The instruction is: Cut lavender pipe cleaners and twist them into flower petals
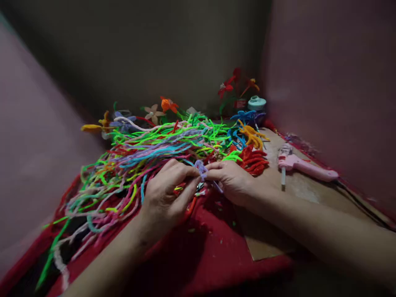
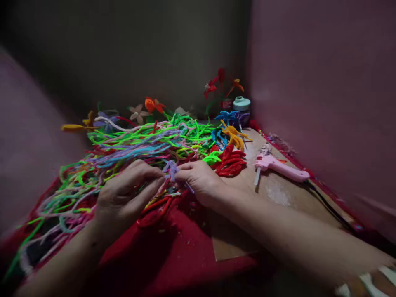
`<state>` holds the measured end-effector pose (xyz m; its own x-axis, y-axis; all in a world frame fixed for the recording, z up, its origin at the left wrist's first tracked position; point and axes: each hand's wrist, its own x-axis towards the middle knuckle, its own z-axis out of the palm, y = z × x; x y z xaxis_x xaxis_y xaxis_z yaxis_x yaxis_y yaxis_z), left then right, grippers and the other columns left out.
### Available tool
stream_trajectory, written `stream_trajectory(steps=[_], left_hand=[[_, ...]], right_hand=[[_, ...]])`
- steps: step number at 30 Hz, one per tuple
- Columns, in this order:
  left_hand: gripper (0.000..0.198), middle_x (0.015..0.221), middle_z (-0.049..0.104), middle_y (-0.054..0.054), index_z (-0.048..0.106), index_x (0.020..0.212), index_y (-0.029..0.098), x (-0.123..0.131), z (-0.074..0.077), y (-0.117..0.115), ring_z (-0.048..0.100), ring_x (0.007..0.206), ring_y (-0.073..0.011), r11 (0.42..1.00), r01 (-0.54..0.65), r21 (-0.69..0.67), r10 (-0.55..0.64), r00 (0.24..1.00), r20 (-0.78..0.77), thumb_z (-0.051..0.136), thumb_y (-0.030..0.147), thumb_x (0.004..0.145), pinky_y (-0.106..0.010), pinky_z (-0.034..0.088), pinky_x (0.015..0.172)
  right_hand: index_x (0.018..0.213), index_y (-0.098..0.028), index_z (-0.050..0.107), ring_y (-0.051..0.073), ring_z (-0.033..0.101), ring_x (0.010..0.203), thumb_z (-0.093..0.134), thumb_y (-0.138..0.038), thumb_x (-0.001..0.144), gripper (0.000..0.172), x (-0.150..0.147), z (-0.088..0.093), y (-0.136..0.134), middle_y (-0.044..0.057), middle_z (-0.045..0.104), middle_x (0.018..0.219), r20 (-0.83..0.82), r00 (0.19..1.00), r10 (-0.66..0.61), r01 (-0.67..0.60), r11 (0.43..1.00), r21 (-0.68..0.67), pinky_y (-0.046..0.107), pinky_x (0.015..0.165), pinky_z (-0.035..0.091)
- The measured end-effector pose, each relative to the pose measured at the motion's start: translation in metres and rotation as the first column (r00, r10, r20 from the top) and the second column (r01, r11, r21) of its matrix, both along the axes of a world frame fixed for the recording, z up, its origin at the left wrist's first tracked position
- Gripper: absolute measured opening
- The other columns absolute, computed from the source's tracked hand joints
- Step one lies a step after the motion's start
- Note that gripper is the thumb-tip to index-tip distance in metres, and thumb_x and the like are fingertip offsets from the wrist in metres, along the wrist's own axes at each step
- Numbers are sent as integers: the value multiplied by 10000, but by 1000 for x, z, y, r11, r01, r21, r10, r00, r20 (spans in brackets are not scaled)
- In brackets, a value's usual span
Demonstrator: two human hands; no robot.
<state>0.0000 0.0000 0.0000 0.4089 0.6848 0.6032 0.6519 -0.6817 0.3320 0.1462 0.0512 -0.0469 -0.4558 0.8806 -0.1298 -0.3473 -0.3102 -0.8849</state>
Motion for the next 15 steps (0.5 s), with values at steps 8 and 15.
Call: stream_trajectory(steps=[8,15], left_hand=[[161,643,559,-45,571,692,127,-3,-11,8,432,632,-155,985,-50,168,109,926,-363,508,148,839,-290,369,595],[194,601,544,-39,553,643,164,1,-18,7,426,616,-185,931,-76,357,260,825,-501,495,140,827,-322,365,590]], right_hand=[[586,-136,591,75,438,471,568,-89,556,60,2,-2,-2,-38,526,513,118,992,-36,15,984,180,233,498,320],[599,-141,564,88,439,492,573,-119,580,31,1,-2,-4,-36,509,525,242,966,-95,39,974,225,237,501,335]])
